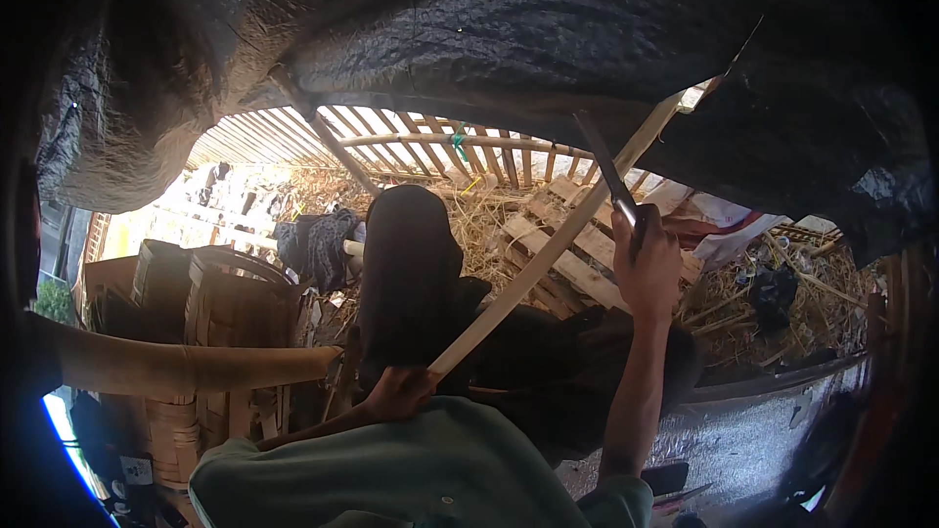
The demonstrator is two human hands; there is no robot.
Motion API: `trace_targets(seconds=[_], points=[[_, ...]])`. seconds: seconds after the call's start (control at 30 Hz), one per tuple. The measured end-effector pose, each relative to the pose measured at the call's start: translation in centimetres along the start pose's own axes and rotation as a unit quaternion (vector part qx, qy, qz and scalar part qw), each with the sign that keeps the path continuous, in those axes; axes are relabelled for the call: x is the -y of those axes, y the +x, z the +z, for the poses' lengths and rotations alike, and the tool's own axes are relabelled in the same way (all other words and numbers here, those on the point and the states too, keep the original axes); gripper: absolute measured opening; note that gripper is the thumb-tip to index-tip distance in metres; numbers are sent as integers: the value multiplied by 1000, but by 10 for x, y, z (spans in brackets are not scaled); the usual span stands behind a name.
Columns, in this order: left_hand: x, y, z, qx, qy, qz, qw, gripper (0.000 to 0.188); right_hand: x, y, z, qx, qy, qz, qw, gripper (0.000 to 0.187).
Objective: The person shaves a strip of wood using a knife, removing thin layers of material while holding the strip against their leg and a wooden crate.
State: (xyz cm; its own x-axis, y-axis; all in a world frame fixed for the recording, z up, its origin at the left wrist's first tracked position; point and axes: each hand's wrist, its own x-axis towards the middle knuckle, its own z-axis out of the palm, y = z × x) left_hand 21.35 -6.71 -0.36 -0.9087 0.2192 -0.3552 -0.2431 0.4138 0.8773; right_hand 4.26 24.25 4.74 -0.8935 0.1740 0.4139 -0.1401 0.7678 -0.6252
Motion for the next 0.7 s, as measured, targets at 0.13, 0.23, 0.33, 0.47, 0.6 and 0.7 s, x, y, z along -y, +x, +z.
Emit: trace_targets(seconds=[0.13, 0.23, 0.33, 0.47, 0.6, 0.7], points=[[-6, 12, 1, 56, -61, -135, 987, 34, 4, 4, 5, -10, -16, -3, 1000, 28], [-6, 34, 3, 85, -32, -67, 994, 34, 5, 8, 6, 9, 0, 19, 1000, 30], [-22, 68, 11, 102, -46, 12, 994, 34, 7, 11, 4, 14, -24, 44, 999, 33], [-31, 92, 22, 62, 21, 99, 993, 36, 10, 14, 1, -11, -18, 48, 999, 38], [-17, 91, 18, 56, 9, 119, 991, 36, 15, 18, 4, -5, -15, 51, 999, 40], [-22, 88, 19, 58, 9, 131, 990, 35, 10, 18, 10, -38, -13, 29, 999, 39]])
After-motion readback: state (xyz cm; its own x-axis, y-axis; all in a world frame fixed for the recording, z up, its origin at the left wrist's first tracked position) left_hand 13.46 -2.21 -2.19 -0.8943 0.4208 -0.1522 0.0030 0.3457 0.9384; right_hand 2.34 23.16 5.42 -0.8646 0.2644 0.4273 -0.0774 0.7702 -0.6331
